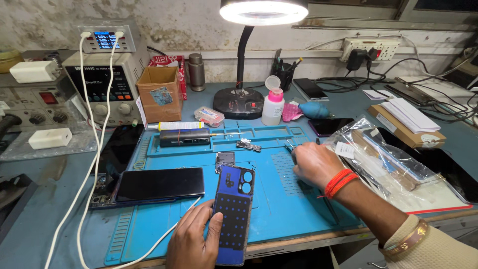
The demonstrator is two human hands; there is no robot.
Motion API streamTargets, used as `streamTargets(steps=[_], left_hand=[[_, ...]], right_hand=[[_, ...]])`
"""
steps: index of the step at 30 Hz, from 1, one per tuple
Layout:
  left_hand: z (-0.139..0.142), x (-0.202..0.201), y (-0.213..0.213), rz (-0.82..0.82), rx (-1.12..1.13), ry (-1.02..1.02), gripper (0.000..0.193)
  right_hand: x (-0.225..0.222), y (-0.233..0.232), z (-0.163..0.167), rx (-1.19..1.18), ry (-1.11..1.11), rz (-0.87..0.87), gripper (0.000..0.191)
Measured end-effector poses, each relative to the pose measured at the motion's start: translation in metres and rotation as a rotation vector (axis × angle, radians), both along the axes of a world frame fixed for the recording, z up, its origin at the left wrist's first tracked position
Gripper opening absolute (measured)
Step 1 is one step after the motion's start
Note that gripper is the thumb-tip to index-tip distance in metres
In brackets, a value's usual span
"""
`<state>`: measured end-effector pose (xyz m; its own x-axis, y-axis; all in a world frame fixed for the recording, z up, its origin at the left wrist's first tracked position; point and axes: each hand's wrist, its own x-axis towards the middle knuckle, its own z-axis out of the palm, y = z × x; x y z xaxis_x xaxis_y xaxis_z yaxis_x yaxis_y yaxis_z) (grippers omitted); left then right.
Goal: The person works at a phone repair bench, holding a blue phone back cover over the bench while directing a heat gun at it, repositioning and turning the cover repeatedly to heat its surface. They also handle a disassembled phone body and small phone components on the mat, and briefly use a screwdriver.
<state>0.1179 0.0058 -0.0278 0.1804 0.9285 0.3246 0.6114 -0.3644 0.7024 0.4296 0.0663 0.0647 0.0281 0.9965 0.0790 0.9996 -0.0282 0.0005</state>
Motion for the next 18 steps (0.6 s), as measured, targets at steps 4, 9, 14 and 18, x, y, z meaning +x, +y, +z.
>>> streamTargets(steps=[4,9,14,18], left_hand=[[-0.004,0.001,0.000,-0.010,0.076,-0.011,0.033],[-0.015,-0.003,0.008,-0.059,0.163,0.007,0.033],[-0.025,-0.004,0.015,-0.047,0.071,0.080,0.034],[-0.026,-0.005,0.015,-0.037,0.044,0.090,0.036]], right_hand=[[0.022,0.005,0.002,-0.002,0.174,0.006,0.022],[0.045,0.008,-0.004,0.123,0.272,0.157,0.024],[0.061,0.001,0.008,0.216,0.132,0.009,0.017],[0.055,-0.010,-0.004,0.140,0.046,-0.048,0.017]])
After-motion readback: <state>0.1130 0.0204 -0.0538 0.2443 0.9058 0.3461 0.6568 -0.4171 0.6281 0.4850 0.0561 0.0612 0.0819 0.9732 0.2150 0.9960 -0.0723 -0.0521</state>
